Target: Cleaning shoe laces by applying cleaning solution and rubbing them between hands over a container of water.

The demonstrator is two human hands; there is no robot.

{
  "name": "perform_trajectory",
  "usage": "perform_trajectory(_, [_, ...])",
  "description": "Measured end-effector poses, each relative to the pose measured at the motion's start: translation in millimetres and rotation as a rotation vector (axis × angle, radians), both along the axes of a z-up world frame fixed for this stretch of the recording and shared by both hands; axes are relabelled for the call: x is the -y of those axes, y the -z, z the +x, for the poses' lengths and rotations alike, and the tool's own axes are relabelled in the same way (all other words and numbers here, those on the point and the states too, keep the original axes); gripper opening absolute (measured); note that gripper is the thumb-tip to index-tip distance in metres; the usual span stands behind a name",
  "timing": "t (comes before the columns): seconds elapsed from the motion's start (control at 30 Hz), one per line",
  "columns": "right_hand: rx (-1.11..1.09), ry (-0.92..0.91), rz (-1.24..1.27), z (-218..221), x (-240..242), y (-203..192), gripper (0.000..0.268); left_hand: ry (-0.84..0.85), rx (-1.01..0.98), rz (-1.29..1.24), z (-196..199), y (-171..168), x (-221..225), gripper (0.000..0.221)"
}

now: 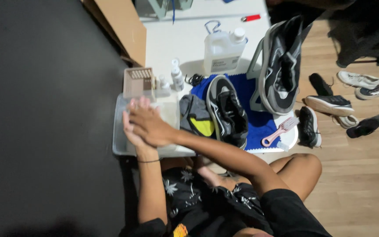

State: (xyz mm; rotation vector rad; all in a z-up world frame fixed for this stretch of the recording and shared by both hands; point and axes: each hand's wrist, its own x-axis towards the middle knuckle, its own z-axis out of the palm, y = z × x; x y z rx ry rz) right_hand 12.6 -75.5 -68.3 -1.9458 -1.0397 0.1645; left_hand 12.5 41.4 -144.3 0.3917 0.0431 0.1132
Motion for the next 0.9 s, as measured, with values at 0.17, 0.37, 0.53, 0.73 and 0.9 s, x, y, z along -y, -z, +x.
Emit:
perform_trajectory(0.17, [0.357,0.316,-0.299,33,-5,6,0.041,0.016,-0.265,-0.126,-5,20,17,0.040])
perform_trajectory(0.37, [0.376,0.310,-0.206,37,4,10,0.054,-0.011,-0.339,-0.117,0,22,13,0.025])
perform_trajectory(0.53, [0.146,0.299,-0.063,64,48,-20,0.040,-0.042,-0.306,-0.012,3,7,7,0.034])
perform_trajectory(0.73, [0.237,0.676,-0.620,154,102,56,0.017,-0.059,-0.256,0.018,-5,-10,2,0.050])
perform_trajectory(0.9, [-0.051,0.462,-0.427,186,102,71,0.068,-0.014,-0.261,0.084,9,20,-2,0.048])
